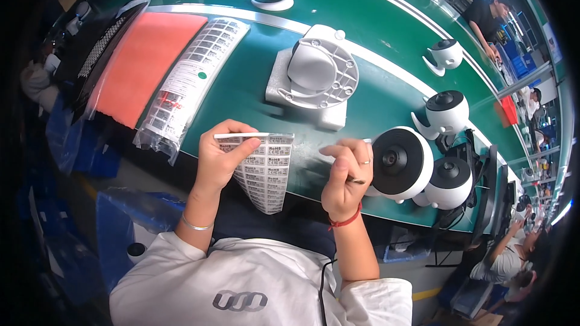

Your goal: Applying small adhesive labels to the base of security cameras on an assembly line.

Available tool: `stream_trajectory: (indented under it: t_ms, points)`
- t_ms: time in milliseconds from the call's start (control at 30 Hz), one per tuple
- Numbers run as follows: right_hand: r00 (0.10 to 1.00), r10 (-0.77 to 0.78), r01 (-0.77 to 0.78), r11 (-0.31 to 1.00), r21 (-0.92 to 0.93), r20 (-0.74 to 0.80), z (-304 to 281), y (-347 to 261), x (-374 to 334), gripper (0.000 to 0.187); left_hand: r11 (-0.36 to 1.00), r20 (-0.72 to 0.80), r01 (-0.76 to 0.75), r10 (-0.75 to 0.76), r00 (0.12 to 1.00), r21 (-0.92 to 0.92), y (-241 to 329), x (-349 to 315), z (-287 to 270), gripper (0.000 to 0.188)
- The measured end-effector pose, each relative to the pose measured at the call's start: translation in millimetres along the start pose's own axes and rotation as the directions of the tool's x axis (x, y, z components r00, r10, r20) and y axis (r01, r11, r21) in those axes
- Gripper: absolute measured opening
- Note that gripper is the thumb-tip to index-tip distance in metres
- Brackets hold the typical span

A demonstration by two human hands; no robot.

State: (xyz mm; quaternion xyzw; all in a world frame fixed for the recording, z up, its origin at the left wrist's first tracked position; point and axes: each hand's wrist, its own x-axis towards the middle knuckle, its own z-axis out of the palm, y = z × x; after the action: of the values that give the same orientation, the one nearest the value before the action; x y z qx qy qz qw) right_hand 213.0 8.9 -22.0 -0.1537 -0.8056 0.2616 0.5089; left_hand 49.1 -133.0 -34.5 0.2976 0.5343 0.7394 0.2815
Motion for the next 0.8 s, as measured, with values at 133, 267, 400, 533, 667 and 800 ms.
stream_trajectory:
  t_ms: [133, 267, 400, 533, 667, 800]
  points:
    - [0.954, 0.259, -0.246, 0.964, -0.098, 0.149, -18, -12, -18, 0.014, 0.998, -0.025, -0.004, 0.005, 1.0, 0.057, 4, 3, 0, 0.013]
    - [0.81, 0.488, -0.482, 0.87, -0.106, 0.325, -39, -31, -8, 0.023, 0.994, -0.028, 0.004, -0.001, 1.0, 0.106, 9, 4, 0, 0.013]
    - [0.853, 0.299, -0.242, 0.953, -0.183, 0.428, -57, -32, -3, 0.029, 0.988, -0.029, -0.03, 0.035, 0.999, 0.15, 16, 3, 4, 0.014]
    - [0.971, -0.001, 0.022, 0.996, -0.088, 0.241, -53, -45, 14, 0.032, 0.977, 0.024, -0.09, 0.087, 0.996, 0.195, 24, -1, 11, 0.014]
    - [0.955, -0.159, 0.149, 0.987, 0.061, 0.25, -44, -47, 28, 0.03, 0.965, 0.083, -0.128, 0.112, 0.99, 0.227, 32, -4, 19, 0.014]
    - [0.952, -0.131, 0.087, 0.982, 0.165, 0.276, -42, -39, 32, 0.026, 0.932, 0.155, -0.179, 0.135, 0.979, 0.316, 37, -5, 21, 0.014]
